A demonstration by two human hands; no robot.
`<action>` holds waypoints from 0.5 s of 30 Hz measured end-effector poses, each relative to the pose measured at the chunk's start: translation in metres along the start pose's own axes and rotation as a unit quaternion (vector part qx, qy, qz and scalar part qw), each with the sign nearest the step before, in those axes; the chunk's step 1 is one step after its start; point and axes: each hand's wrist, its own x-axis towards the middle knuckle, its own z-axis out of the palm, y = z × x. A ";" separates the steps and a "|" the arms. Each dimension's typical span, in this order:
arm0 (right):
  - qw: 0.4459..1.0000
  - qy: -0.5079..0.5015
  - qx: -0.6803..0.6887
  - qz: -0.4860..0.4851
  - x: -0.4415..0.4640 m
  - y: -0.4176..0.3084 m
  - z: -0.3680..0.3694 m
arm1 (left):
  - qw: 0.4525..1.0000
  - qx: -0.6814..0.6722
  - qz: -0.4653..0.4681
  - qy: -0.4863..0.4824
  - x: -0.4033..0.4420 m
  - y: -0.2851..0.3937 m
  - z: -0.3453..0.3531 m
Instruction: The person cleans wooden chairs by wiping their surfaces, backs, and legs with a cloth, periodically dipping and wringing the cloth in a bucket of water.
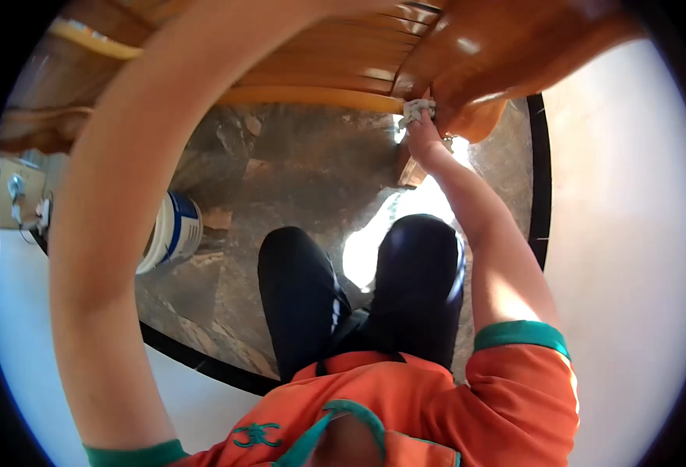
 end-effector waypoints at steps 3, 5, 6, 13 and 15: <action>1.000 -0.009 0.006 0.009 0.018 0.000 0.021 | 0.982 -0.063 -0.096 -0.153 -0.101 -0.013 -0.073; 1.000 -0.017 0.018 0.000 0.015 -0.003 0.015 | 0.949 -0.068 -0.179 -0.250 -0.198 -0.025 -0.097; 0.999 -0.022 0.040 0.005 0.017 -0.007 0.014 | 0.921 -0.065 -0.212 -0.320 -0.249 -0.028 -0.121; 0.995 -0.069 0.029 -0.070 0.074 -0.061 0.064 | 0.737 0.014 -0.433 -0.519 -0.400 0.022 -0.334; 0.990 -0.115 0.047 -0.063 0.090 -0.085 0.062 | 0.695 0.062 -0.479 -0.533 -0.420 0.048 -0.376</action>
